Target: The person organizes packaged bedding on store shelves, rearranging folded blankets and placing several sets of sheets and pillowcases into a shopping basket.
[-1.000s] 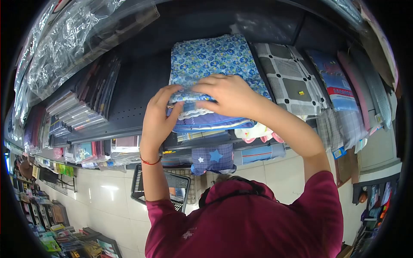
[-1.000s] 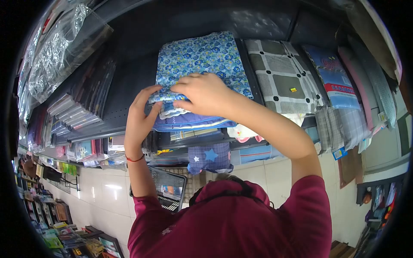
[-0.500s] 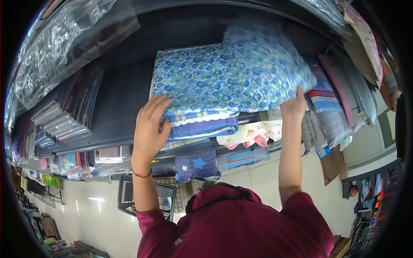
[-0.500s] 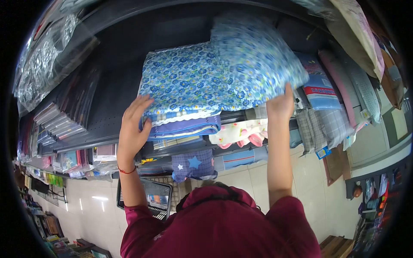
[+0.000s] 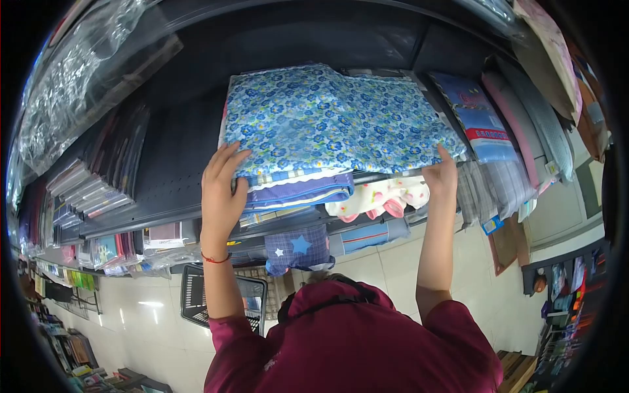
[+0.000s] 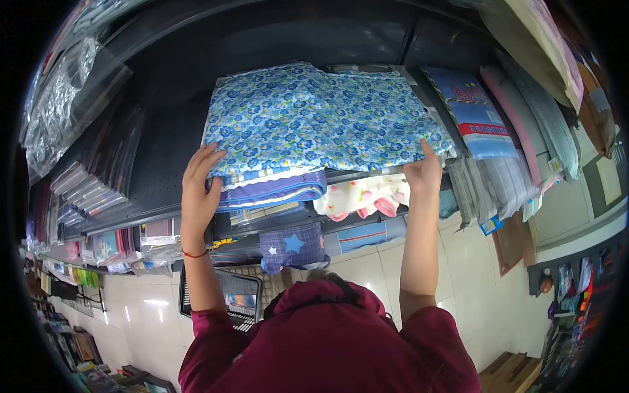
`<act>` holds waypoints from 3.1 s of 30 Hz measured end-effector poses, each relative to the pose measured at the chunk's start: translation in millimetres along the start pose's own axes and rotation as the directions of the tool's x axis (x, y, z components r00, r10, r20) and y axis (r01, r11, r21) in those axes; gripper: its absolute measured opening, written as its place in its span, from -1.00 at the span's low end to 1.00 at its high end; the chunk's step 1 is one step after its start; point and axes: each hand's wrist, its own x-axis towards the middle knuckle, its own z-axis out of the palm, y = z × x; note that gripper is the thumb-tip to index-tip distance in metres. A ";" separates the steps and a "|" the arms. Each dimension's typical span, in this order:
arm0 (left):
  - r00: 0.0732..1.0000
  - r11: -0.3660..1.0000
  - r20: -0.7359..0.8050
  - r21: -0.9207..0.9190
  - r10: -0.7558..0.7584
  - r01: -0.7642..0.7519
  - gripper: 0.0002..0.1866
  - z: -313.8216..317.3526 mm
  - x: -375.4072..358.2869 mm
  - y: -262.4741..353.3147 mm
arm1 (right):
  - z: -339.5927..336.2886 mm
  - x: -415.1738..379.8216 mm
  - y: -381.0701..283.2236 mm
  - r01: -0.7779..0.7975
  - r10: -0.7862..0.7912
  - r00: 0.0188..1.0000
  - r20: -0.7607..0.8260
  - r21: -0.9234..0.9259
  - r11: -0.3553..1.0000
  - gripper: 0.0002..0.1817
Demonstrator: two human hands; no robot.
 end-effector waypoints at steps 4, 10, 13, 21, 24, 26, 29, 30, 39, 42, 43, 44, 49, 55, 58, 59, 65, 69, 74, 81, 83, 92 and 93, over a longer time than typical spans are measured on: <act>1.000 1.000 0.010 -0.017 -0.008 0.009 -0.57 3.5 -2.8 -7.3 | 61.6 -11.4 -7.7 0.216 -0.194 0.962 0.192 -0.101 0.971 -0.59; 1.000 1.000 -0.011 0.007 0.006 -0.006 -0.57 4.0 -4.6 -3.4 | 200.4 -67.4 62.9 0.808 -0.030 0.586 0.810 -0.581 0.097 -0.58; 0.996 0.995 -0.068 -0.089 -0.050 0.043 -0.42 10.0 -9.9 -12.2 | 222.4 -90.2 132.5 0.959 0.104 0.098 0.990 -0.066 -0.275 -0.56; 0.974 0.976 -0.174 -0.190 -0.141 0.108 -0.25 8.2 -14.6 -6.4 | 200.9 -123.9 183.8 0.931 0.288 0.239 0.927 -0.135 -0.339 -0.38; 0.990 0.999 -0.133 -0.020 -0.039 0.036 -0.39 -2.5 -14.5 -7.8 | 194.2 -130.8 141.9 0.924 0.279 0.247 0.928 -0.139 -0.355 -0.40; 0.991 0.997 -0.127 -0.068 -0.028 0.020 -0.50 -14.0 -14.5 -9.5 | 176.9 -130.5 106.9 0.904 0.273 0.255 0.927 -0.129 -0.407 -0.42; 0.992 1.000 -0.129 0.016 -0.013 0.015 -0.63 -19.2 -11.3 -24.5 | 147.3 -121.1 66.0 0.865 0.293 0.345 0.892 -0.181 -0.468 -0.46; 0.990 0.998 -0.136 -0.046 -0.039 0.034 -0.71 -20.9 -6.8 -24.1 | 135.2 -113.4 58.7 0.867 0.280 0.367 0.887 -0.217 -0.448 -0.46; 0.996 0.978 0.041 -0.193 -0.076 0.082 -0.65 -20.5 -4.8 -30.8 | 103.5 -80.0 32.8 0.811 0.243 0.528 0.814 -0.568 0.138 -0.51; 0.995 0.969 0.063 -0.227 -0.082 0.094 -0.55 -24.7 -7.2 -28.4 | 111.0 -27.7 39.7 0.605 0.237 0.676 0.698 -0.709 0.362 -0.45; 0.996 0.984 0.065 -0.167 -0.057 0.067 -0.53 -26.2 -5.7 -26.3 | 126.9 -13.3 42.5 0.529 0.239 0.741 0.627 -0.765 0.367 -0.40; 0.997 0.994 0.069 -0.108 -0.028 0.036 -0.52 -28.1 -3.0 -23.0 | 145.1 -4.6 39.8 0.371 0.344 0.773 0.532 -0.820 0.436 -0.31; 0.983 0.984 0.177 0.160 0.045 -0.074 -0.43 -28.9 9.9 -8.0 | 192.0 74.0 85.1 0.446 0.259 0.839 0.478 -0.878 0.175 -0.09; 0.985 0.845 0.140 0.510 0.101 -0.160 -0.50 -25.0 22.1 -1.4 | 208.3 97.4 106.4 0.530 0.109 0.799 0.592 -0.778 0.337 -0.28; 0.978 0.838 0.062 0.506 0.199 -0.203 -0.63 -28.0 32.3 1.1 | 214.2 87.7 88.5 0.667 0.053 0.726 0.685 -0.721 0.187 -0.45; 0.974 0.833 0.056 0.508 0.221 -0.218 -0.65 -30.8 35.9 5.6 | 218.7 78.0 77.4 0.716 0.069 0.692 0.719 -0.695 0.061 -0.50; 0.882 0.791 -0.087 0.489 0.462 -0.367 -0.70 -23.3 62.3 76.9 | 202.7 110.5 24.3 0.858 -0.349 0.486 0.801 -0.514 0.014 -0.56; 0.852 0.835 -0.056 0.246 0.520 -0.493 -0.66 34.5 66.7 130.9 | 143.3 146.6 -69.6 0.790 -0.308 0.538 0.785 -0.597 -0.142 -0.54; 0.872 0.831 0.185 0.267 0.453 -0.488 -0.69 145.3 59.6 142.2 | 23.1 209.2 -108.8 0.655 -0.308 0.428 0.849 -0.527 -0.542 -0.71; 0.899 0.902 0.123 -0.165 0.420 -0.399 -0.62 38.9 31.5 107.6 | 52.1 129.5 -83.9 0.675 -0.098 0.440 0.892 -0.401 -0.619 -0.66; 0.950 0.957 0.117 -0.046 0.288 -0.285 -0.54 12.4 30.4 81.5 | 91.6 86.3 -62.6 0.801 0.000 0.445 0.895 -0.398 -0.448 -0.69; 0.979 0.971 0.168 0.190 0.115 -0.147 -0.47 21.2 11.2 38.1 | 176.6 13.3 49.4 0.757 0.432 0.647 0.628 -0.595 -0.269 -0.66; 0.980 0.971 0.167 0.191 0.111 -0.143 -0.50 22.8 11.1 37.1 | 179.9 19.6 53.9 0.769 0.413 0.639 0.649 -0.554 -0.318 -0.64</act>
